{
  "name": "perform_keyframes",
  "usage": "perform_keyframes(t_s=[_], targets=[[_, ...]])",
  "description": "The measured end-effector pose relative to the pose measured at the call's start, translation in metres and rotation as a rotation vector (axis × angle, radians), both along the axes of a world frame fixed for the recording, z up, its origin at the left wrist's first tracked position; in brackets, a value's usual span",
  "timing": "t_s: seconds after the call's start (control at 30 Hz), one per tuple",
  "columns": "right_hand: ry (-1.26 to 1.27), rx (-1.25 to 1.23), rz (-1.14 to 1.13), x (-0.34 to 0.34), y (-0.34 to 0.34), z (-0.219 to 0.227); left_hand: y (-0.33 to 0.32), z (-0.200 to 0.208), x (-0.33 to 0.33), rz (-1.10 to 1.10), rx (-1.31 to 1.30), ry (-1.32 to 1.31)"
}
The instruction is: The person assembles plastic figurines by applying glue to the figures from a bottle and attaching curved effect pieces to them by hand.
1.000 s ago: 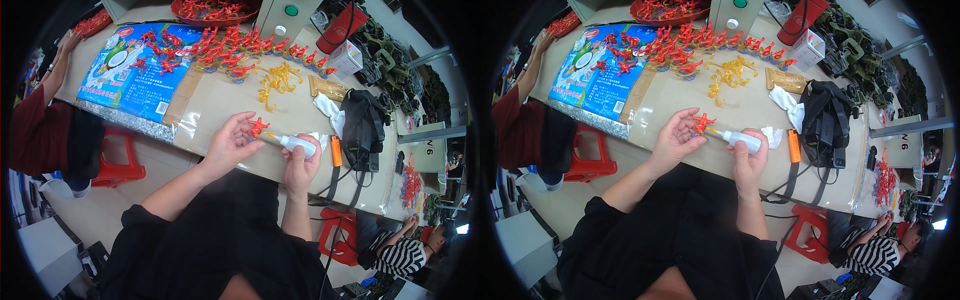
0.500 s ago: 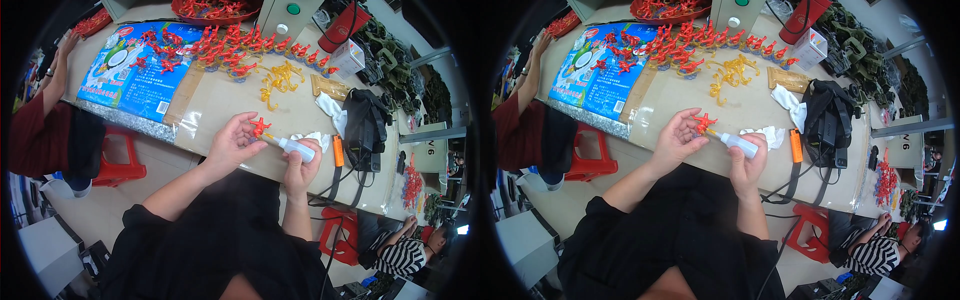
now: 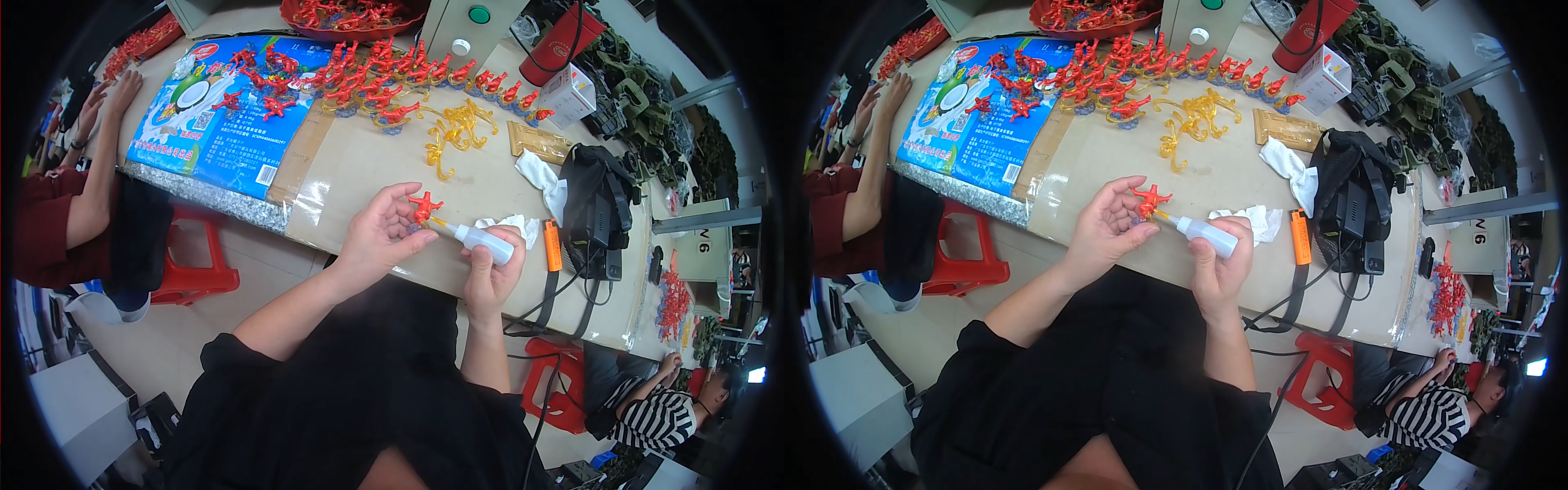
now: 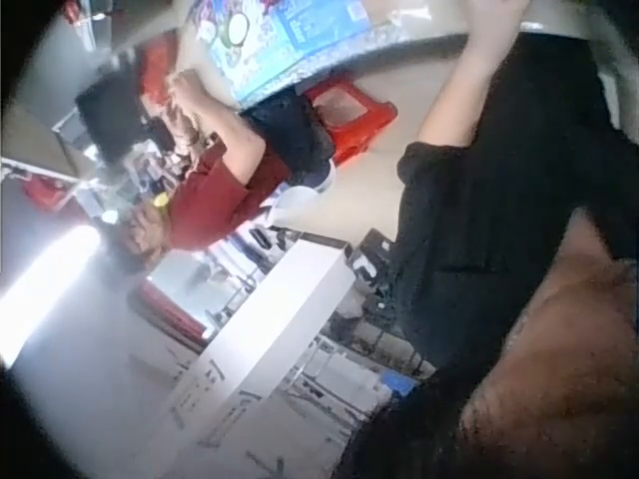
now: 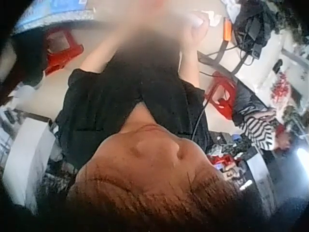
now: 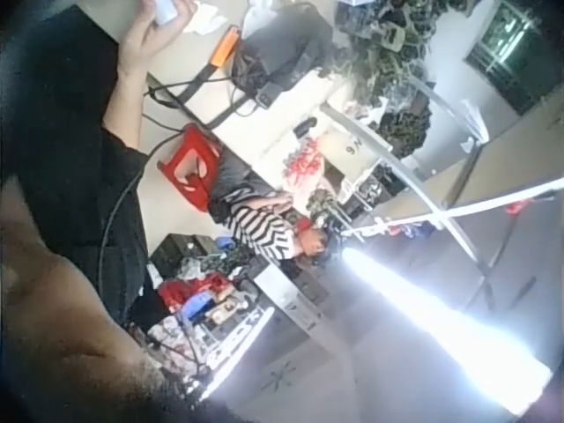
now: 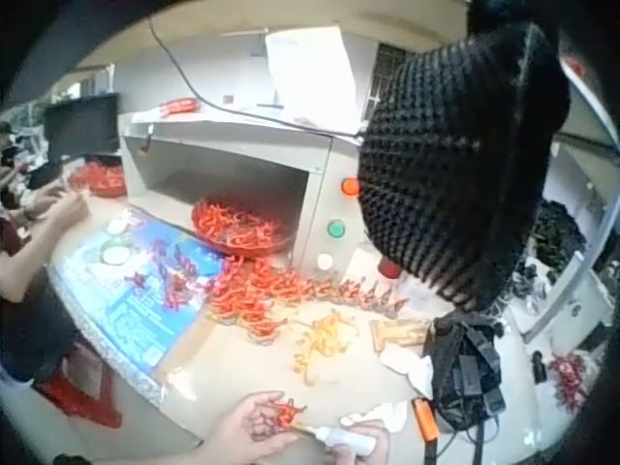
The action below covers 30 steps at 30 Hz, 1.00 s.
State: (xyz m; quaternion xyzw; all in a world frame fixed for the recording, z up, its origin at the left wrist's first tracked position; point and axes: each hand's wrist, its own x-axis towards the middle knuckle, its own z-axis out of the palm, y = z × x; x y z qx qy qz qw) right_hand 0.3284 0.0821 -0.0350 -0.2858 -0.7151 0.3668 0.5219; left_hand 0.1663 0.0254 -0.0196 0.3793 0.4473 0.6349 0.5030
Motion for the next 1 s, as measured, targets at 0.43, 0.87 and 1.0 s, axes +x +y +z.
perform_keyframes(t_s=[0.43, 0.87, 1.0], targets=[[0.078, -0.134, -0.004, -0.002, -0.005, 0.004, 0.000, 0.000, 0.000, 0.000, -0.008, 0.006], [0.421, -0.403, 0.051, -0.008, -0.006, 0.017, 0.001, 0.000, -0.005, -0.042, 0.042, -0.102], [0.755, -0.635, 0.209, 0.002, 0.001, 0.024, 0.002, -0.002, -0.008, -0.086, 0.084, -0.164]])
